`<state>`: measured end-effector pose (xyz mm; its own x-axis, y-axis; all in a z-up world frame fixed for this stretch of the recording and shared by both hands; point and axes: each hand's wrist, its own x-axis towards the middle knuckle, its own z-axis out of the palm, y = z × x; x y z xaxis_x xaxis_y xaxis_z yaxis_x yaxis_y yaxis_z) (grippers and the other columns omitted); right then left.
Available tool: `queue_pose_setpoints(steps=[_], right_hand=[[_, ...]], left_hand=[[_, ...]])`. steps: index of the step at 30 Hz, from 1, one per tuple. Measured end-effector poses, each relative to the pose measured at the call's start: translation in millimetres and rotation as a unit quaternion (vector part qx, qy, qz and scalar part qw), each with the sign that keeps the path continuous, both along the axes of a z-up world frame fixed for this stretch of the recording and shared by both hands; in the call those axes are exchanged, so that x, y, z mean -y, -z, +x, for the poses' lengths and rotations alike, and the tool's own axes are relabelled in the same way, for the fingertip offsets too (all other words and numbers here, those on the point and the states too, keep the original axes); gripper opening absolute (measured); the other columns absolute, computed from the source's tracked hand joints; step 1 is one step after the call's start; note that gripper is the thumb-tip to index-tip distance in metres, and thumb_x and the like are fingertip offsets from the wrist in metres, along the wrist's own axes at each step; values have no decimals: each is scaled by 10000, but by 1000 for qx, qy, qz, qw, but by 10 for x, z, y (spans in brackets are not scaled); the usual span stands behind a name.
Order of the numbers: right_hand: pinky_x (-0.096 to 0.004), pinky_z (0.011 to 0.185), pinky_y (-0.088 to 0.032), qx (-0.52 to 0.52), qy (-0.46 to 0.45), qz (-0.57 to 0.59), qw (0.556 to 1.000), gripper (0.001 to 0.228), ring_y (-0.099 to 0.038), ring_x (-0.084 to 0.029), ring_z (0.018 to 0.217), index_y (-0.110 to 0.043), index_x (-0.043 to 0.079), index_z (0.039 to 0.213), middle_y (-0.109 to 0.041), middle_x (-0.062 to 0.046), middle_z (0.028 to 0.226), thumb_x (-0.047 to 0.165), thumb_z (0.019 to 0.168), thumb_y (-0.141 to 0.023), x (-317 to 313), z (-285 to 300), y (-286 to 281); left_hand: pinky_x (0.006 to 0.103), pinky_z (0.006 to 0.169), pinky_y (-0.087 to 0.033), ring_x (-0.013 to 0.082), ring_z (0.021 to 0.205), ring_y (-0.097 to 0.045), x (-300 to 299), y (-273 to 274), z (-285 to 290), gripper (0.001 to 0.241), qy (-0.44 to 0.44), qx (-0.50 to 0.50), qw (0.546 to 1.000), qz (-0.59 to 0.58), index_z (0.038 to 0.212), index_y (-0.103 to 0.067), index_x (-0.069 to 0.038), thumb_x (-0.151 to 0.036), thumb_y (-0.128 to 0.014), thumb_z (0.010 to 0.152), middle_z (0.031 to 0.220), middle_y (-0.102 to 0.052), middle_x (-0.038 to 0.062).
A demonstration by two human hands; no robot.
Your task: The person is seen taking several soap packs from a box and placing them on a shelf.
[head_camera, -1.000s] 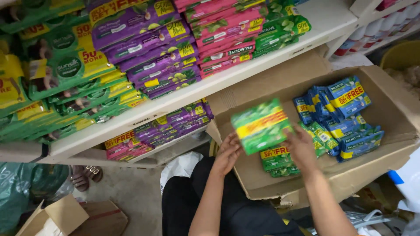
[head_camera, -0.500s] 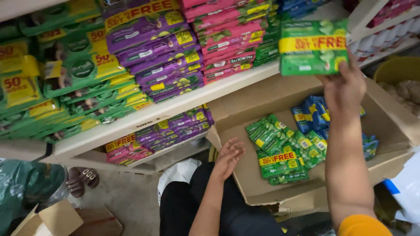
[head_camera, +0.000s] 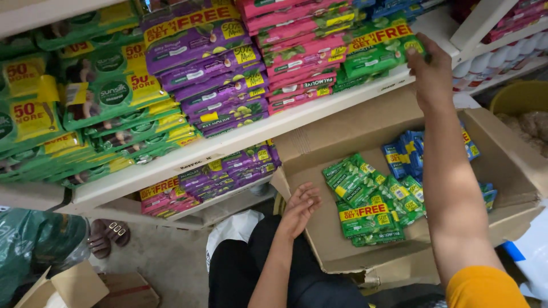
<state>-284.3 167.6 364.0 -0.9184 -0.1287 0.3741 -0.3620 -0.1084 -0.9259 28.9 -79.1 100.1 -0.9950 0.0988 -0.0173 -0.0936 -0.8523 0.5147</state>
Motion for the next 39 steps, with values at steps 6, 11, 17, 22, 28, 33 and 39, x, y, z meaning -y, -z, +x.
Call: queue_pose_setpoints(steps=[6, 11, 17, 22, 28, 33, 39], right_hand=[[-311, 863, -464, -64, 112, 175, 976, 442, -573, -169, 984, -643, -3, 1472, -627, -121, 1166, 177, 1079, -737, 38, -148, 55], [-327, 1000, -491, -86, 99, 137, 982, 422, -629, -199, 1164, -633, -9, 1414, -618, -105, 1291, 200, 1060, -728, 152, -160, 141], [-341, 982, -493, -118, 160, 178, 964, 402, -617, -213, 1138, -655, 1, 1393, -614, -114, 1247, 223, 1069, -735, 173, -151, 232], [-323, 966, -496, -136, 208, 138, 959, 442, -589, -194, 1113, -576, 15, 1465, -628, -88, 1254, 246, 1094, -646, 51, 54, 382], [-427, 1021, -524, -125, 189, 281, 933, 200, -670, -306, 1118, -669, 16, 1175, -701, -132, 1178, 152, 1131, -528, -536, 359, 2406], [-485, 1009, -522, 64, 74, 514, 852, 567, -639, -397, 1186, -669, 113, 1313, -689, -219, 1259, 489, 892, -725, -676, 928, 3517], [-547, 956, -493, 53, 136, 641, 754, 850, -589, -449, 1161, -597, 66, 1362, -630, -244, 1257, 536, 707, -867, -540, 1221, 3305]], left_hand=[[385, 1064, -522, 234, 1156, -654, 8, 6, -5, 518, -1, -1, 1000, 8, 1451, -459, -57, 21, -618, 965, 1328, -618, 116], [375, 1055, -528, 231, 1135, -659, 10, -32, -2, 527, -1, 14, 1000, 15, 1451, -476, -64, 26, -629, 955, 1311, -623, 114], [380, 1058, -523, 230, 1141, -661, 6, -31, 2, 516, -3, 13, 1000, 16, 1443, -473, -57, 24, -636, 960, 1314, -623, 116], [392, 1060, -527, 235, 1135, -660, 19, 11, 2, 518, -3, 14, 1000, 12, 1442, -472, -48, 23, -635, 955, 1316, -624, 123], [392, 1055, -530, 241, 1134, -662, 0, 87, 2, 543, -6, 12, 1000, 9, 1454, -464, -55, 22, -643, 947, 1318, -620, 122], [391, 1049, -536, 247, 1136, -664, -4, 125, 10, 544, -9, 21, 1000, -3, 1453, -465, -53, 17, -648, 946, 1312, -622, 127], [394, 1058, -531, 249, 1152, -661, -20, 116, 28, 528, -8, 10, 1000, -3, 1449, -469, -38, 20, -655, 958, 1316, -620, 128]])
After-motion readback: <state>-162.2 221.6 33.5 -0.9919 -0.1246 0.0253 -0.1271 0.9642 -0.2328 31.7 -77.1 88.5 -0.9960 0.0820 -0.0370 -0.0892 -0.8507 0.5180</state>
